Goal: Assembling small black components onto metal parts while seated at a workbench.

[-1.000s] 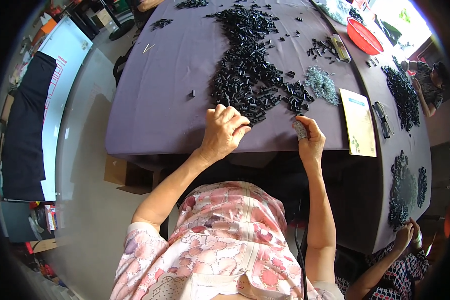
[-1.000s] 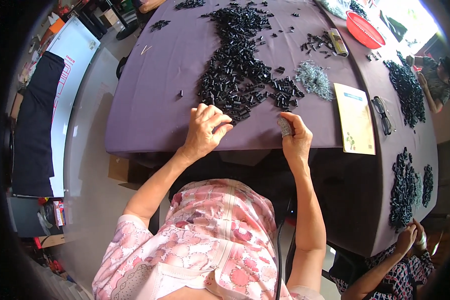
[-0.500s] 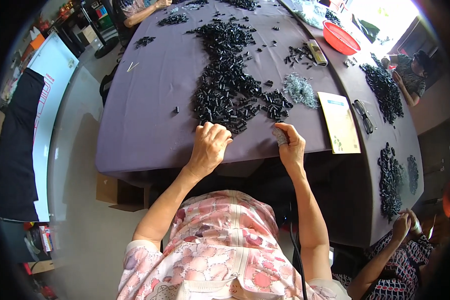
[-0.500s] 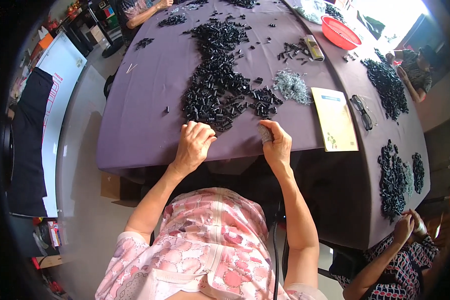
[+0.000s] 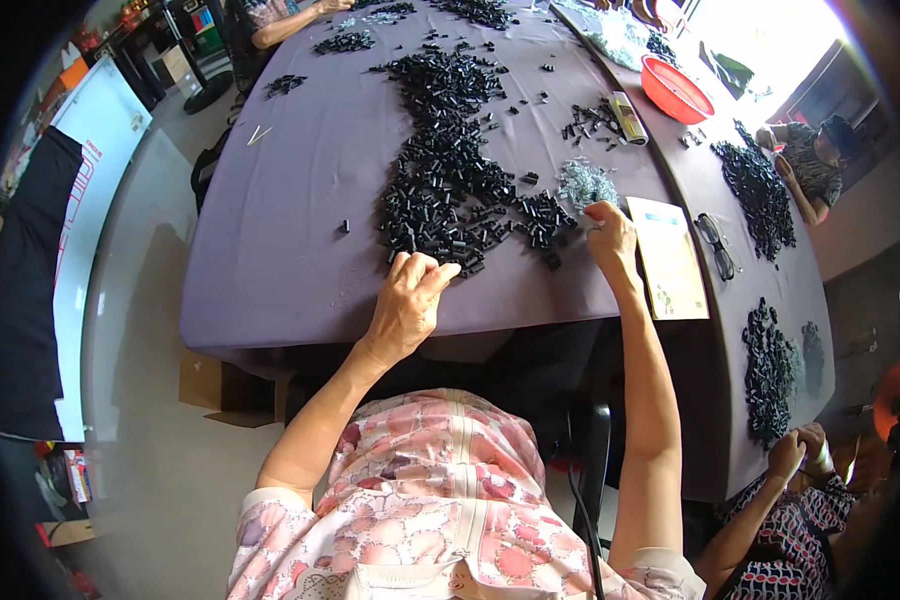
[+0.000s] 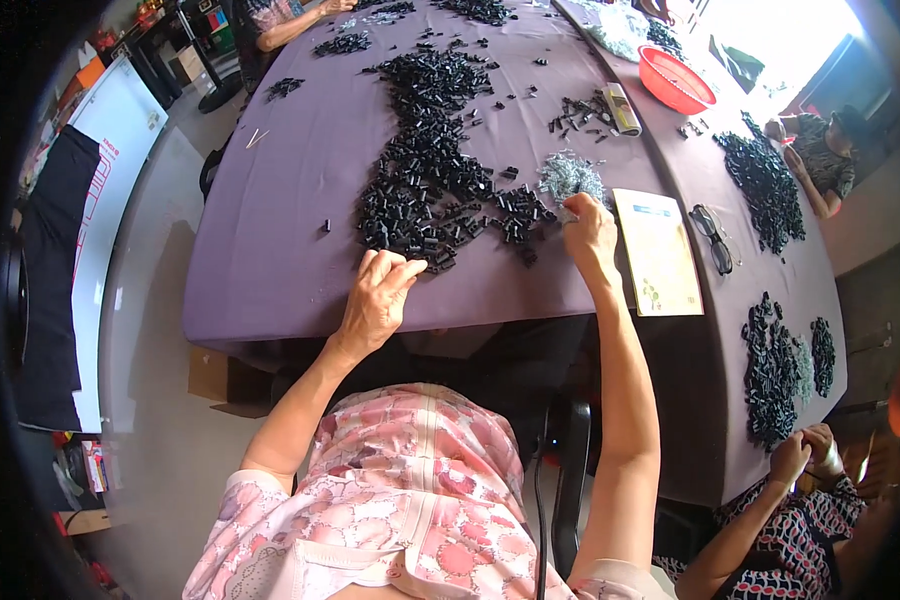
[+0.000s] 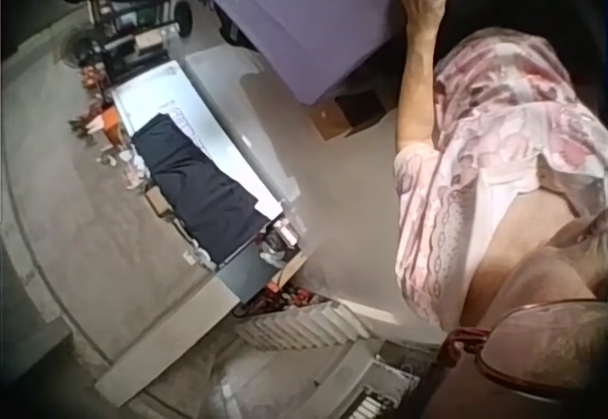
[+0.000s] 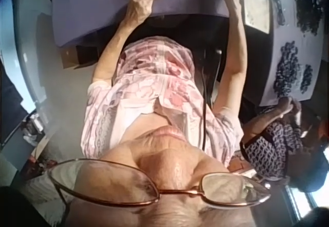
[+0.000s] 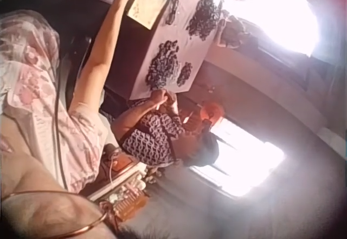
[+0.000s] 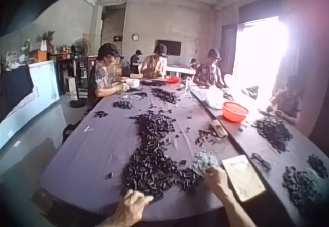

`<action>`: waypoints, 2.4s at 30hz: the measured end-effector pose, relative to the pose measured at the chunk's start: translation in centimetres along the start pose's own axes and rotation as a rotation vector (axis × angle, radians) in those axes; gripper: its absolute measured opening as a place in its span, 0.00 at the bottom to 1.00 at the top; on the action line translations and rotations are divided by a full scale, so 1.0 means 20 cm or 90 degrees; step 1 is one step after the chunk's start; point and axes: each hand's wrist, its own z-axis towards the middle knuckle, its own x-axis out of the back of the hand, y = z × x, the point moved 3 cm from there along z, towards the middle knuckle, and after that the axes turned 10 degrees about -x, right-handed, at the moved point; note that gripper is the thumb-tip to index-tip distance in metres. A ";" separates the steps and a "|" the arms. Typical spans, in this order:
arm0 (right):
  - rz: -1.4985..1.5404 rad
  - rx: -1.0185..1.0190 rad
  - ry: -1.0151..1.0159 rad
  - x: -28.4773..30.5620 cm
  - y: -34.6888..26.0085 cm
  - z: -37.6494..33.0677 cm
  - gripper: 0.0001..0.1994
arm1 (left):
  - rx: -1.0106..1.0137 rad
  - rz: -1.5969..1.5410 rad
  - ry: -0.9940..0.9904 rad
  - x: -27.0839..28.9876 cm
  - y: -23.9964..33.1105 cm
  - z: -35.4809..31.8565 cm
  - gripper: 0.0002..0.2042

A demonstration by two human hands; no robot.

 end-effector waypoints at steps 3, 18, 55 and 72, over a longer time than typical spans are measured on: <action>-0.077 -0.003 -0.008 -0.04 -0.01 0.03 0.10 | 0.009 -0.012 0.020 0.00 -0.01 -0.01 0.12; -0.115 0.049 -0.065 -0.08 0.03 0.05 0.07 | 0.038 -0.052 0.014 0.00 -0.02 -0.03 0.08; 0.750 -0.218 -0.505 -0.01 -0.56 -0.54 0.08 | 0.412 -0.613 0.170 -0.10 0.02 -0.04 0.01; 0.801 -0.256 -0.588 -0.10 -0.59 -0.64 0.06 | 0.406 -0.669 0.105 -0.10 0.06 -0.04 0.02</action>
